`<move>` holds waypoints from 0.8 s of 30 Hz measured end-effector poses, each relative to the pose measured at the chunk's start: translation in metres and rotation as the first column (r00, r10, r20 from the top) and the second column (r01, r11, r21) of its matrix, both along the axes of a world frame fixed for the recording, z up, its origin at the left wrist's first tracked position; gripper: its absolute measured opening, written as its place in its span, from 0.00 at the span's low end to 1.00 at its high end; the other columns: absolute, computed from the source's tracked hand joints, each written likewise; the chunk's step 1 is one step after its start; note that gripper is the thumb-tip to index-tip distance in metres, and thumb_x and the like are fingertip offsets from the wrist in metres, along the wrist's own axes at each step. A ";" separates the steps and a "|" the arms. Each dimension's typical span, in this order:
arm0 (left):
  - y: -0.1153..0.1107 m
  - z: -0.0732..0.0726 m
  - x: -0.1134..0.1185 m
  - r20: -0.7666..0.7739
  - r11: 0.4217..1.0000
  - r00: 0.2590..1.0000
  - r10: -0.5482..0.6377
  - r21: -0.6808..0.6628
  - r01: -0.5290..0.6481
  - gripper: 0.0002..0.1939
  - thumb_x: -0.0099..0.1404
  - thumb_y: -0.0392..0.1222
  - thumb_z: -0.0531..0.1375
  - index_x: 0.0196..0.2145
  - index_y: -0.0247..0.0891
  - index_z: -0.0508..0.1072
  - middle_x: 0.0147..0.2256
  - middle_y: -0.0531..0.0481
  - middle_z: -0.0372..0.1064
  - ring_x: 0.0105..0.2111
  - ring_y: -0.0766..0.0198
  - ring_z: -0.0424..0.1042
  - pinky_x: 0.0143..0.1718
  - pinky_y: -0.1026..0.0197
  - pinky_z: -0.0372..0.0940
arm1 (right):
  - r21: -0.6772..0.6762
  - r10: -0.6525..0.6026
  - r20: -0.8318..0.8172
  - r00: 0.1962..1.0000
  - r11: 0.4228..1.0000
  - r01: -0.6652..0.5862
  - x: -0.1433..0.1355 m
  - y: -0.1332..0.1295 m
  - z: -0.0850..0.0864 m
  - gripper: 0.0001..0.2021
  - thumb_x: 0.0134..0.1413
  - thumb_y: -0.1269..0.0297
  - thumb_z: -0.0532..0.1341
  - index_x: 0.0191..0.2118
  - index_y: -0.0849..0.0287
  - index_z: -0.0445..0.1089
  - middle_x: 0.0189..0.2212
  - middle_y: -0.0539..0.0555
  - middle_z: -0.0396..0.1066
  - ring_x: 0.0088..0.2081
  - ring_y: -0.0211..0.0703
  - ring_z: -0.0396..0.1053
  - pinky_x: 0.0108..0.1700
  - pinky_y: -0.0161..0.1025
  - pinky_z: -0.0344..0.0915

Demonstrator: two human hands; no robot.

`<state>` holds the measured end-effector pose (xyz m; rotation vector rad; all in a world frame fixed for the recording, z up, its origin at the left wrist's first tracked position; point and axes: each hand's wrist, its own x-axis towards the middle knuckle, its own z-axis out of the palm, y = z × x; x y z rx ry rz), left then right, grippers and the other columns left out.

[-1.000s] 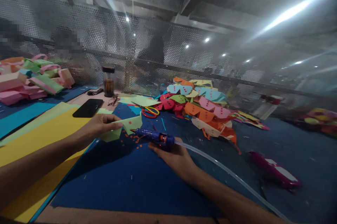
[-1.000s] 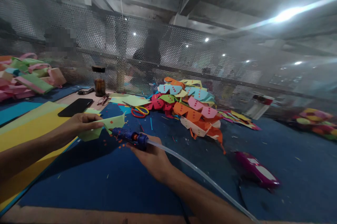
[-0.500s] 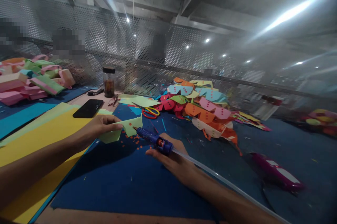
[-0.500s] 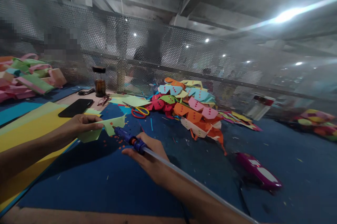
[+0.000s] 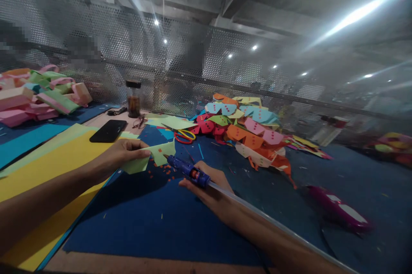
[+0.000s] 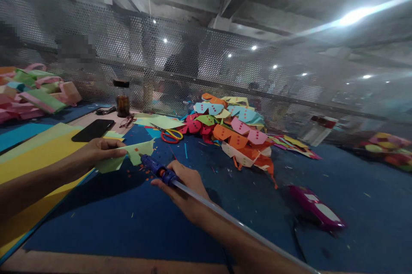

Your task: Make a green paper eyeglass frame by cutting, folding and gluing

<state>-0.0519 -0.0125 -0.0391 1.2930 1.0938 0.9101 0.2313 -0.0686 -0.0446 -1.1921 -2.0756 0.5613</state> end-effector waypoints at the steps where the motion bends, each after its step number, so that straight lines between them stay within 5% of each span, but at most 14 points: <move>1: -0.001 0.001 0.000 0.003 1.000 1.000 0.001 -0.006 -0.001 0.17 0.51 0.51 0.73 0.31 0.35 0.78 0.23 0.51 0.75 0.20 0.70 0.68 0.21 0.70 0.57 | 0.012 -0.001 0.007 1.000 1.000 0.001 0.000 0.000 0.000 0.19 0.58 0.44 0.64 0.32 0.56 0.67 0.25 0.46 0.68 0.27 0.38 0.64 0.30 0.34 0.55; 24: -0.003 0.002 0.001 0.015 0.999 1.000 0.001 -0.034 -0.001 0.20 0.47 0.53 0.75 0.30 0.35 0.79 0.22 0.51 0.75 0.19 0.70 0.68 0.20 0.71 0.57 | 0.077 -0.024 0.093 0.995 0.997 0.017 0.001 0.001 0.001 0.19 0.61 0.44 0.61 0.31 0.56 0.63 0.25 0.47 0.68 0.26 0.38 0.65 0.28 0.34 0.54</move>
